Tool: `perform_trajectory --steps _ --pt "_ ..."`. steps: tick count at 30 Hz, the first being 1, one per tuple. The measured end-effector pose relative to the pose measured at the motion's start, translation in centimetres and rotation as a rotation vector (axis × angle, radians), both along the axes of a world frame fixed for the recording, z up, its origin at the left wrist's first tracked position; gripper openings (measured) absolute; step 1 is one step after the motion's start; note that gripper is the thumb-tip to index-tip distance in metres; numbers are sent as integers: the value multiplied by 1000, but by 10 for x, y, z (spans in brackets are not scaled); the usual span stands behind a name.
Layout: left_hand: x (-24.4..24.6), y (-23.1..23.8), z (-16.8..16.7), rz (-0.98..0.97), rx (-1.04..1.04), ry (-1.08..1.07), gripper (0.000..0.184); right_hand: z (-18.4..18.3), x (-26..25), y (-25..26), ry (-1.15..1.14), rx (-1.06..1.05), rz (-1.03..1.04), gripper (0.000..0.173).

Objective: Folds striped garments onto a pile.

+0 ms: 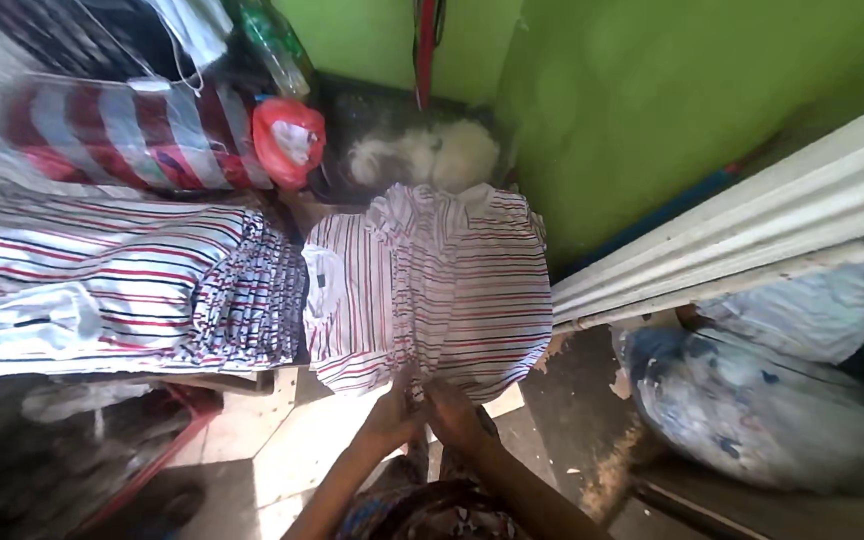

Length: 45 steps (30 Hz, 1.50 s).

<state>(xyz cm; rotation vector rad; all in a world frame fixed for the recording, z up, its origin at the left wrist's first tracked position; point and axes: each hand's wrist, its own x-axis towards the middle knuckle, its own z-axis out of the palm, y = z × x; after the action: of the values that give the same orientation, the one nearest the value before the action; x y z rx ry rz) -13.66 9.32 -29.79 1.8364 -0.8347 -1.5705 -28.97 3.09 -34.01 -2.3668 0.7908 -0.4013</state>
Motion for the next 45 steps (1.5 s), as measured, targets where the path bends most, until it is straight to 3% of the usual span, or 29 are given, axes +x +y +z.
perform_trajectory --steps 2,4,7,10,15,18,22,25,29,32,36,38,40,43,45 --pt "21 -9 8 -158 29 -17 68 5 -2 -7 47 100 29 34" --pt "39 -32 21 -243 21 -187 51 4 -5 -14 87 216 73 39" --pt "54 -95 33 -207 -98 -420 38 -1 -3 -23 81 277 131 36" --pt "61 -174 14 -119 -247 -525 30 13 -3 -38 128 372 193 34" --pt "61 -282 -39 -110 -229 -742 42 37 -4 -62 262 572 305 37" --pt "68 -311 -60 -260 -167 -893 45 25 -8 -58 93 532 250 34" --pt "88 -329 -64 -539 -8 -902 46 29 -10 -60 84 583 253 37" --pt "117 -330 -44 -463 -179 -617 31 39 -9 -71 173 698 290 37" --pt "171 -295 -25 96 -318 -166 30 42 -12 -67 90 639 238 36" --pt "200 -265 -53 346 -304 -388 33 30 -9 -55 43 522 252 34" --pt "184 -231 -61 530 -257 -592 55 23 -2 -47 103 499 288 36" --pt "156 -204 -49 545 -264 -597 49 24 0 -45 118 501 274 36" --pt "122 -169 -38 495 -97 -567 49 22 -1 -41 89 450 252 37" --pt "77 -120 -31 305 283 -329 64 24 -3 -36 39 333 218 33" --pt "59 -108 -37 237 432 -114 65 32 -3 -35 51 304 208 31"
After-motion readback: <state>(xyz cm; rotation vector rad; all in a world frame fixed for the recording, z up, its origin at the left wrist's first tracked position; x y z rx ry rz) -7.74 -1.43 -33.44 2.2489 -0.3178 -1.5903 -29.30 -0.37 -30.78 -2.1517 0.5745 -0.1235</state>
